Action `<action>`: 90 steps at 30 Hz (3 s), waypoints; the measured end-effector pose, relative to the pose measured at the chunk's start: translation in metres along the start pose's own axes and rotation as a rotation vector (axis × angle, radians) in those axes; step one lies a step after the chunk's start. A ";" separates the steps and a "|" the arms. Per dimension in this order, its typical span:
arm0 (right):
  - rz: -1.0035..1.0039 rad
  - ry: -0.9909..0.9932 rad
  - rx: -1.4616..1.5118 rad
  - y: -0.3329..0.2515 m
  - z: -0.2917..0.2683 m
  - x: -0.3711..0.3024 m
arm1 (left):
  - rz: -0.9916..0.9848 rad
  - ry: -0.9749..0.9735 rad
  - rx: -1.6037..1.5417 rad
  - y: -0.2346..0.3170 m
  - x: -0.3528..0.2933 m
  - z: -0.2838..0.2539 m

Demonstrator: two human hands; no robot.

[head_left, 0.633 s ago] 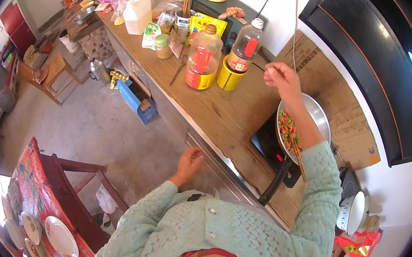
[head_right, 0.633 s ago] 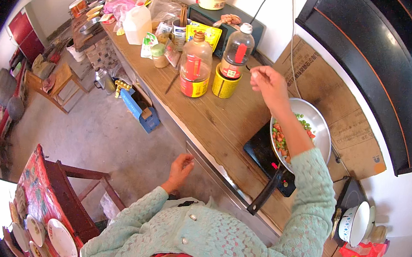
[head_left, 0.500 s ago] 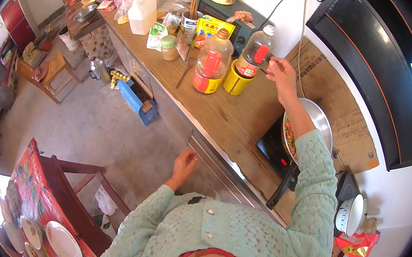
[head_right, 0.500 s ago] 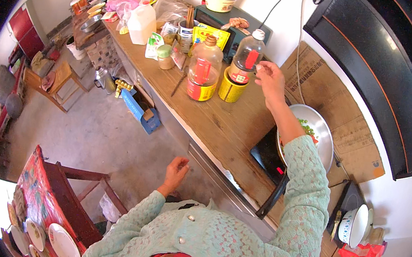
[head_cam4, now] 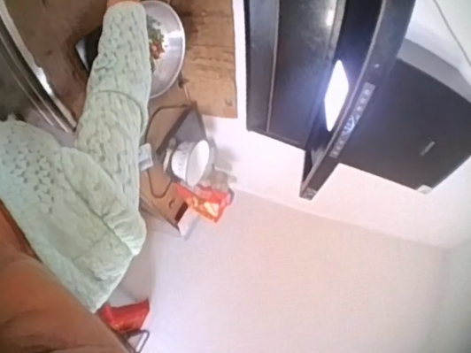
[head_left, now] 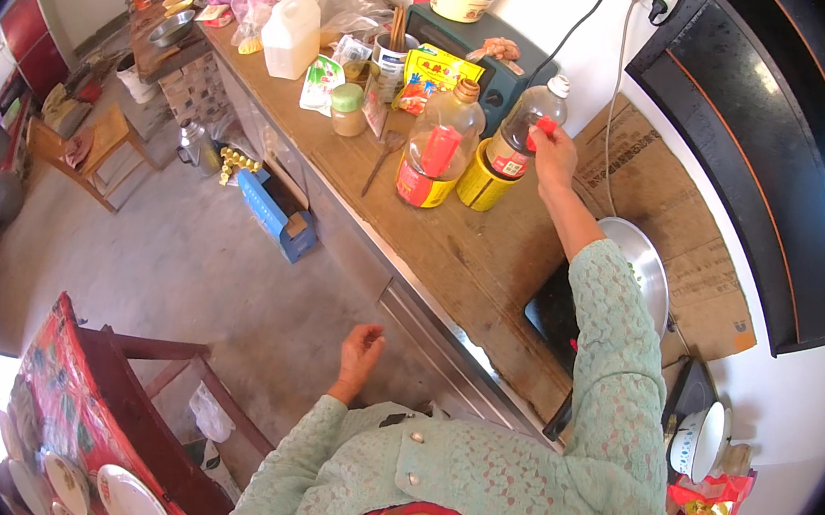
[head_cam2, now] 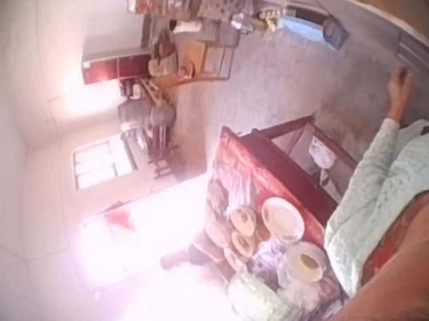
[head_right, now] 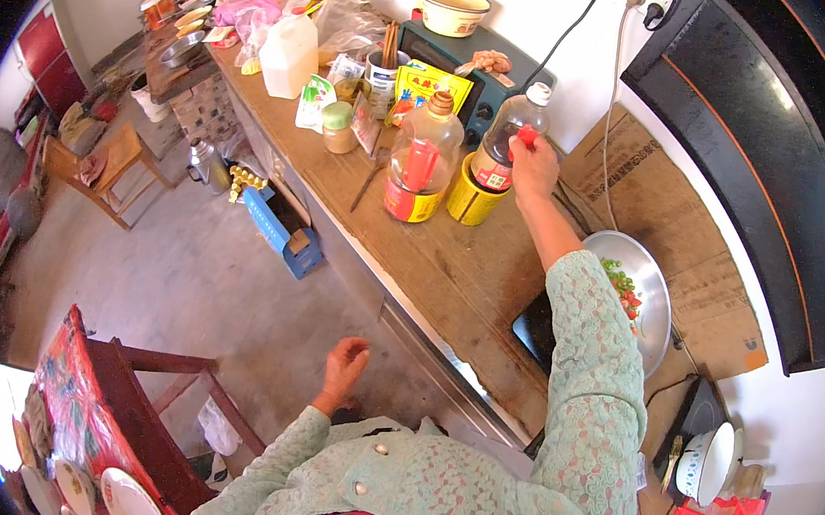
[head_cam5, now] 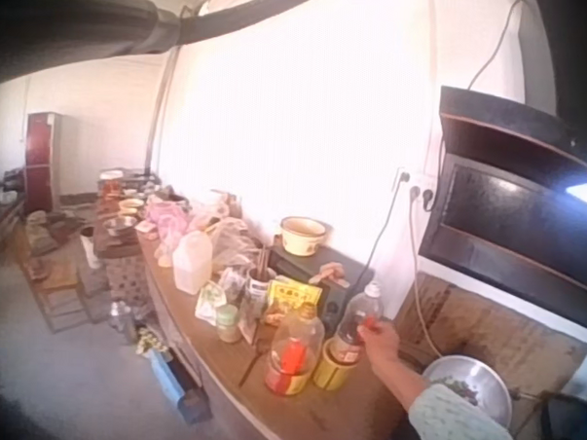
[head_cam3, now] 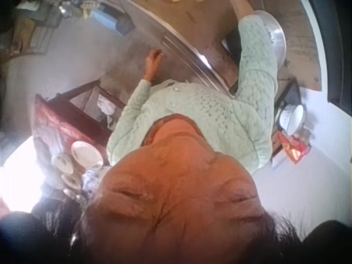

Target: The person adds chopped tomatoes and green onions from a plate into a wok on an induction cooktop. They stir the vegetables with chopsticks, then pour in soy sauce and cooking oil from bottles before continuing to stir the mixture.

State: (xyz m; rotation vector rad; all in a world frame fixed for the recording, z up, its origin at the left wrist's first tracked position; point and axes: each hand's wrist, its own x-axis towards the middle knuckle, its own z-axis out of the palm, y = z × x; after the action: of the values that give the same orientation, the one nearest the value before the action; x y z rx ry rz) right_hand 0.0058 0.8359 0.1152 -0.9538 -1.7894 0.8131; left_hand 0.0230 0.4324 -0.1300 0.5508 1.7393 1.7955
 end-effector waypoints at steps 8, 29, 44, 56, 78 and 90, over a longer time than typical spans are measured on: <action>0.213 -0.315 0.480 -0.052 -0.065 0.005 | 0.035 -0.018 0.065 0.031 -0.010 0.028; 0.185 -0.369 -0.427 -0.064 -0.429 -0.091 | 0.636 -0.349 0.412 0.088 0.066 0.166; 0.045 -0.474 -0.888 -0.029 -0.409 -0.101 | 0.425 -0.516 0.326 0.054 0.068 0.165; 0.033 -0.451 -0.914 0.001 -0.398 -0.085 | 0.497 -0.532 0.439 0.056 0.070 0.163; 0.149 -0.435 -1.159 0.010 -0.406 -0.081 | 0.490 -0.535 0.451 0.051 0.073 0.161; 0.002 -0.416 -1.196 0.022 -0.382 -0.069 | 0.503 -0.527 0.443 0.050 0.073 0.161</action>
State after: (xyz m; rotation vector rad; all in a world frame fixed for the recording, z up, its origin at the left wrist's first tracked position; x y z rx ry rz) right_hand 0.3841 0.8336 0.2048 -1.5772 -2.6802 -0.2005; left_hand 0.0667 0.6024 -0.0766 1.6047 1.6979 1.3536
